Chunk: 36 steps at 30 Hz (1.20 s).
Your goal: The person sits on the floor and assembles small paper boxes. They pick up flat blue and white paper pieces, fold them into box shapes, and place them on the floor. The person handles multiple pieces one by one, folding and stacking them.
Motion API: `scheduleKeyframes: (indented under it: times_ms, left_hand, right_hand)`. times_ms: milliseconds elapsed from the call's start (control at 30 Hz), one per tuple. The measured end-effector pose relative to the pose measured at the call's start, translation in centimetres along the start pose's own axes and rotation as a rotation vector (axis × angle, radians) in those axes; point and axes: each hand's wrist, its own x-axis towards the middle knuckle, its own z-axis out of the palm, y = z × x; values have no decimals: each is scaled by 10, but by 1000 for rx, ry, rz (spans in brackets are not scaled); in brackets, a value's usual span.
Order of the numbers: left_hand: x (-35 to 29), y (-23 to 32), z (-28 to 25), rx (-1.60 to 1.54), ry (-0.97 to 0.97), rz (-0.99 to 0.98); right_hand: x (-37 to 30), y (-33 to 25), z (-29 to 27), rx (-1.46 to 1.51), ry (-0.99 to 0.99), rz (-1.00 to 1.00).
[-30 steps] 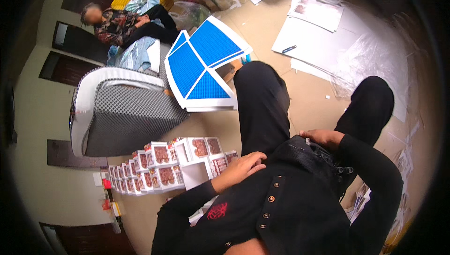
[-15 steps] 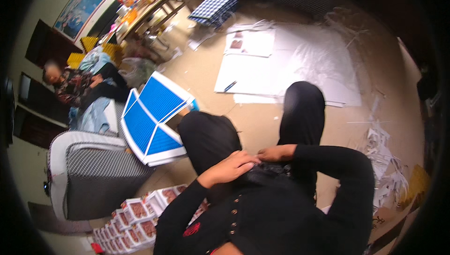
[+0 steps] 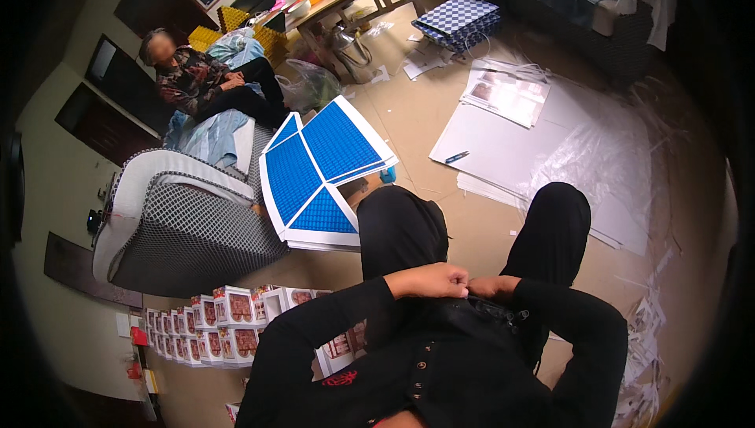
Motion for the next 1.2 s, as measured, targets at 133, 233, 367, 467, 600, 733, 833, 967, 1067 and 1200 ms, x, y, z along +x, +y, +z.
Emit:
scheduleKeyframes:
  times_ms: [133,233,367,467,600,733,833,967,1067,1200]
  left_hand:
    - [12,7,8,-178,20,-131]
    - [21,10,14,-213,76,-145]
    - [12,52,15,-84,135,-175]
    - [-11,58,15,85,275,-33]
    - [-60,45,21,7,456,224]
    - [-150,18,63,-162,719,1]
    - [-214,-32,144,-264,814,-255]
    - [-247,-77,255,-617,885,-384]
    - [-245,-75,275,-666,894,-481]
    - [-248,-64,286,-643,919,-543]
  right_hand:
    - [-18,-16,3,57,59,67]
    - [-37,-39,8,65,112,87]
    - [-58,-60,15,81,195,94]
    - [-57,-76,20,62,204,76]
    - [-55,-83,18,16,233,73]
    - [-33,-82,8,-144,229,87]
    - [-30,-96,8,-283,183,93]
    - [-27,-94,9,-264,201,99]
    - [-20,-63,-10,-337,243,-4]
    - [-41,-101,15,-344,299,46]
